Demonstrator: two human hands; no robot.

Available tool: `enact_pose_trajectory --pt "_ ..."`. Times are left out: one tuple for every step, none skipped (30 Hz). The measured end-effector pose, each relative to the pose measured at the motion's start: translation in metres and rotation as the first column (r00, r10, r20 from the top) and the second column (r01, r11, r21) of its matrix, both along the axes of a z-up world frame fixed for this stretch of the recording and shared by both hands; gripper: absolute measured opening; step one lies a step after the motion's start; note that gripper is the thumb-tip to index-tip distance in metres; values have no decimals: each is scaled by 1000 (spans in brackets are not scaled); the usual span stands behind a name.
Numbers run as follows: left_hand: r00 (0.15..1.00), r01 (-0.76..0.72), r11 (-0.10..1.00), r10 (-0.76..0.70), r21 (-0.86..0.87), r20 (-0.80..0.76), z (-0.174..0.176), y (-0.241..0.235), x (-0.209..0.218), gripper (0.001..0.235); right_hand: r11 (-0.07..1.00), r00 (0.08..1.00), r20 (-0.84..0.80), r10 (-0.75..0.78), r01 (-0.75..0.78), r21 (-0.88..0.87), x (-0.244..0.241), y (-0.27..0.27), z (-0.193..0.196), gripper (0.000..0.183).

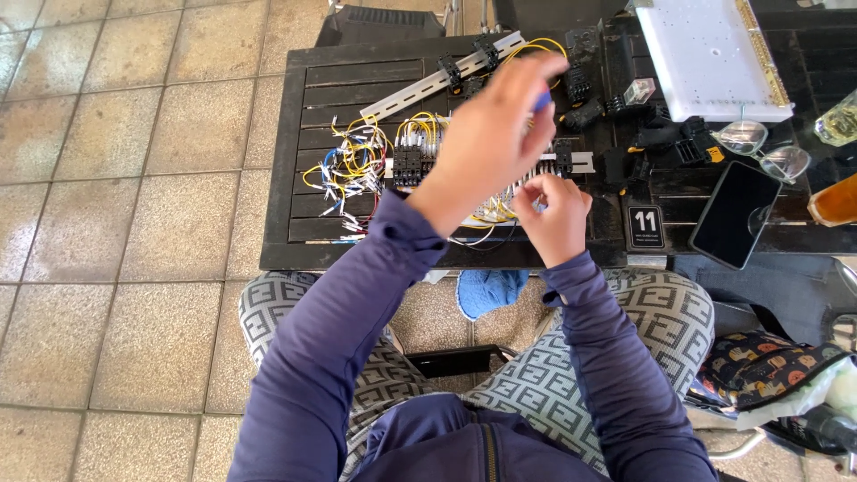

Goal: The person uses a screwdriver to tighten screws on a terminal block mounted on a breadboard, securing multiple colored wires. The person works methodically across the terminals, adjusting and tightening connections throughout the clip.

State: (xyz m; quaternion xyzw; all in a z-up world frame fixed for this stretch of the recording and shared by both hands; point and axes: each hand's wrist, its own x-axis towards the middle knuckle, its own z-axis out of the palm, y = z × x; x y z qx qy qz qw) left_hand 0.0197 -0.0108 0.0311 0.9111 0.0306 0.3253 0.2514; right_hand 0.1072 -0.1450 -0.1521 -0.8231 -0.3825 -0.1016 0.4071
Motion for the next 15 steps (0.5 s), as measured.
enact_pose_trajectory --pt "1000 -3 1000 3 -5 -3 5 0 -15 42 1000 1000 -3 3 -3 -5 -7 -6 17 8" --pt "990 27 995 -13 -98 140 9 1 -29 39 984 989 -91 118 -104 142 -13 -11 34 8" --pt "958 75 982 -22 -176 287 16 4 -41 36 937 960 -154 236 -182 300 -17 -15 53 10" --pt "957 79 982 -26 -174 290 15 7 -55 36 937 961 -151 233 -180 301 -18 -15 58 10" --pt "919 106 951 17 -289 394 12 8 -70 36 929 979 -41 198 -174 327 -19 -17 62 11" --pt "871 145 907 74 -397 486 9 9 -85 36 920 985 68 158 -172 353 -20 -19 66 13" --pt "869 146 906 74 -397 489 -7 18 -95 36 920 985 71 158 -173 351 -21 -20 71 13" --pt "828 137 887 141 -440 543 -22 27 -106 34 891 980 71 184 -197 409 -23 -20 77 9" --pt "778 128 866 215 -483 591 -38 36 -118 33 856 973 75 216 -226 465 -25 -19 82 8" --pt "774 124 867 220 -483 594 -61 43 -129 33 855 972 78 222 -233 463 -31 -17 87 8" --pt "721 89 786 373 -611 584 -83 51 -140 32 857 969 12 248 -225 464 -37 -13 92 8" --pt "657 68 685 516 -726 549 -104 59 -152 32 859 961 -54 273 -218 463 -43 -9 97 9" --pt "653 62 684 523 -727 548 -123 71 -165 32 858 958 -54 282 -226 461 -48 4 98 9" --pt "542 72 602 645 -795 538 -142 82 -179 29 885 952 -35 304 -268 381 -54 17 99 9" --pt "423 99 515 753 -852 504 -161 93 -191 28 905 945 -18 325 -306 295 -59 30 100 9"
